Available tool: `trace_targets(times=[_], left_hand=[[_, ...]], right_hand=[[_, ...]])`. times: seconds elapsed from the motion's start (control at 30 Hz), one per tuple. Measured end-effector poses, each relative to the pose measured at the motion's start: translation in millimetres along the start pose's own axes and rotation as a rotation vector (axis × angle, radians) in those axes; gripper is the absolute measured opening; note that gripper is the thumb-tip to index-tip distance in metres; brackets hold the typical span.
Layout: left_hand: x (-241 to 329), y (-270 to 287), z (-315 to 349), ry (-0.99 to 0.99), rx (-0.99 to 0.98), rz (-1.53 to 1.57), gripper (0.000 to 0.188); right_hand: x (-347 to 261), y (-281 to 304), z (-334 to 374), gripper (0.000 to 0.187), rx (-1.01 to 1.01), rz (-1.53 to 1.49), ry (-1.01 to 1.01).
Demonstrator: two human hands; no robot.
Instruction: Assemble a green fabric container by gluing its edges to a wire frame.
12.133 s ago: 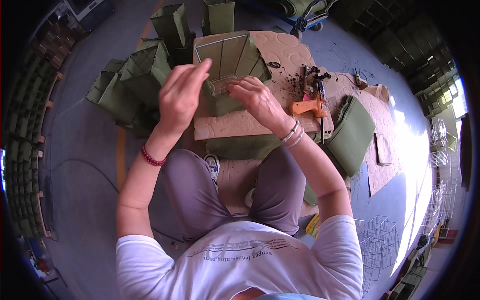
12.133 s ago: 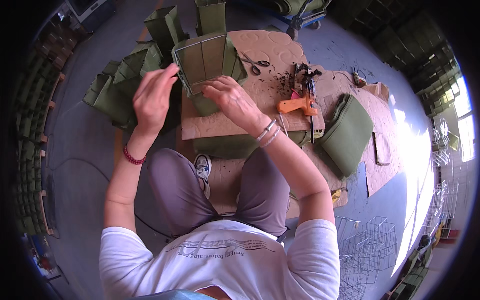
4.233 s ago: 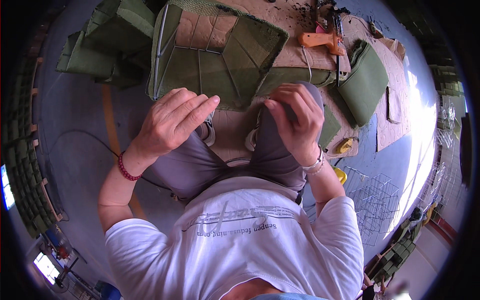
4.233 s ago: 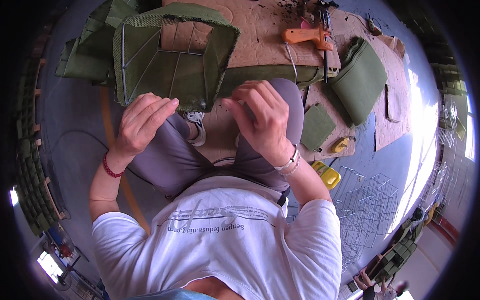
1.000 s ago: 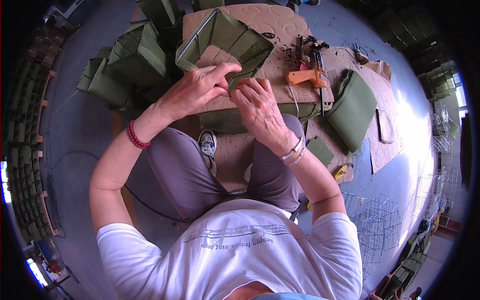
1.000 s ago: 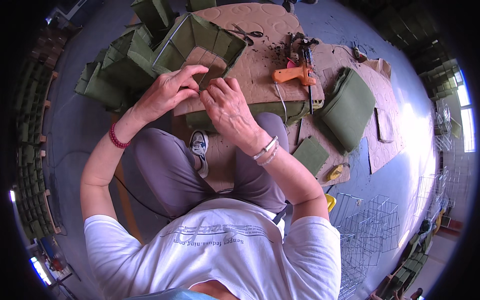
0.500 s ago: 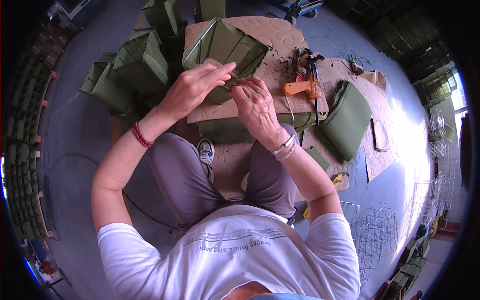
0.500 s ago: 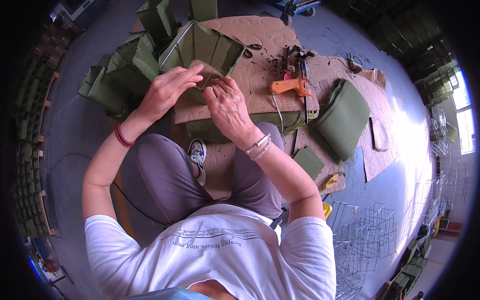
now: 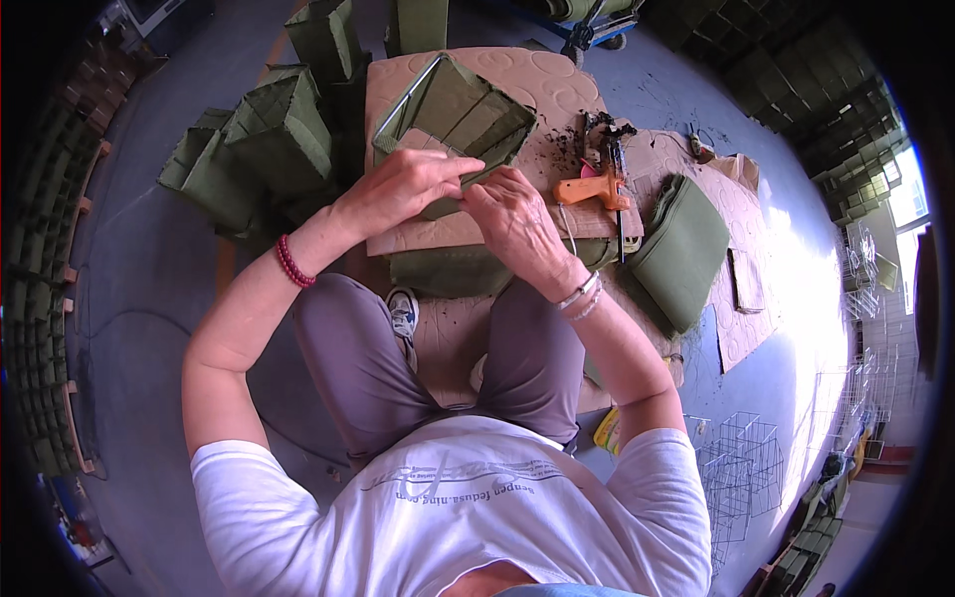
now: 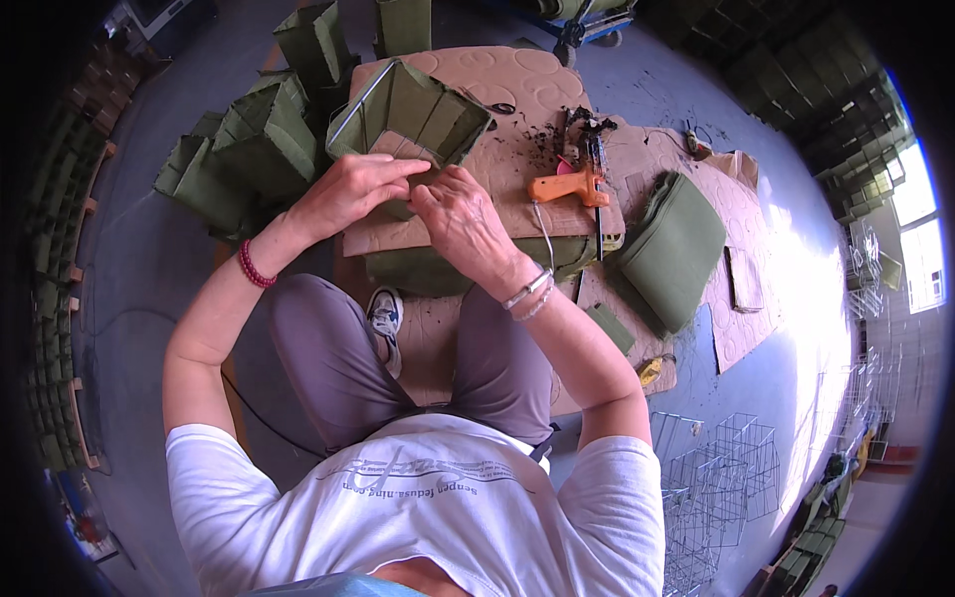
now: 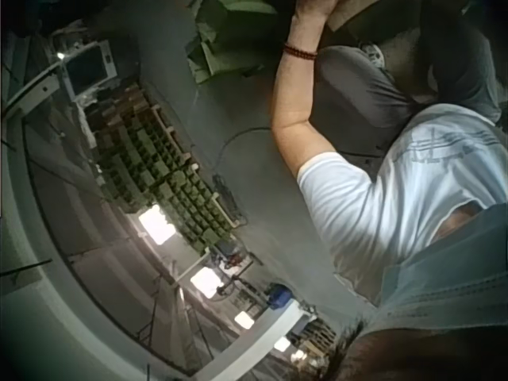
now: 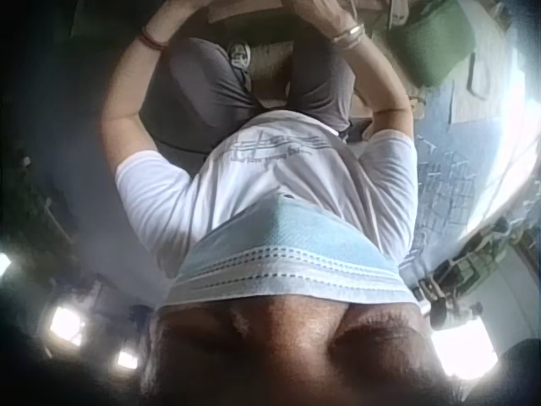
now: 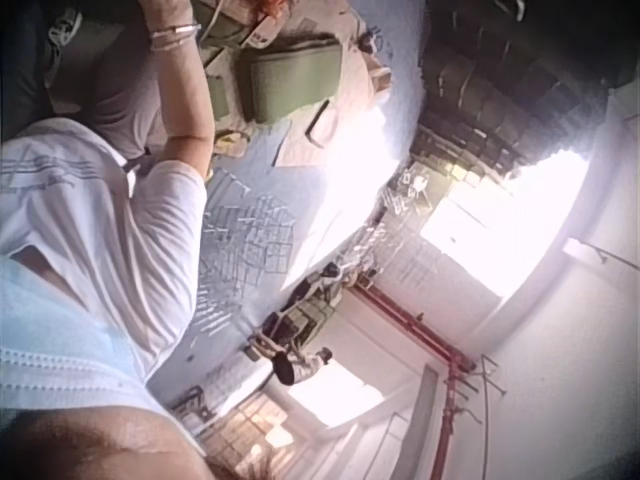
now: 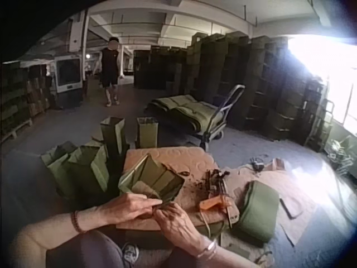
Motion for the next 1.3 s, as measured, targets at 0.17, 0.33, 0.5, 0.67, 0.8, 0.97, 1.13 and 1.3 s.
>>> trace_targets(times=[0.17, 0.33, 0.5, 0.67, 0.8, 0.97, 1.13, 1.3], left_hand=[[-4.9, 20.8, -8.3, -0.022, 0.097, -0.044, 0.041], [-24.0, 42.0, -3.2, 0.008, 0.227, -0.178, 0.043], [-38.4, 33.8, -10.2, -0.008, 0.305, -0.203, 0.043], [-30.6, 16.3, -7.9, 0.009, 0.360, -0.127, 0.039], [-31.0, 16.0, -7.7, 0.124, 0.307, -0.001, 0.035], [-53.0, 48.5, -4.9, 0.370, 0.101, 0.169, 0.035], [-36.7, 22.0, -8.1, 0.102, 0.546, -0.036, 0.040], [-29.6, -3.0, 5.7, -0.101, 0.530, -0.350, 0.059]], right_hand=[[19.5, 11.9, -13.4, 0.006, 0.004, 0.018, 0.026], [74.7, 30.5, -54.1, 0.010, -0.068, 0.085, 0.107], [69.7, 31.2, -66.6, 0.010, -0.201, 0.090, 0.087], [35.8, 2.0, -50.7, 0.012, 0.057, 0.067, 0.069], [43.5, -9.8, -47.0, 0.011, -0.029, -0.030, -0.117], [40.4, -1.7, -80.6, 0.010, -0.179, -0.193, -0.076], [54.4, 6.4, -83.8, 0.013, -0.351, -0.192, -0.258], [29.1, -3.4, -51.2, 0.020, 0.231, -0.034, -0.113]])
Point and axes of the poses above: each hand's wrist, its own z-axis away from the middle knuckle, its own y-axis out of the back of the hand, x = y × z, the point moved 2 cm from there along -z, towards the middle knuckle, and after that the axes turned 6 degrees about -x, right-handed, at the moved point
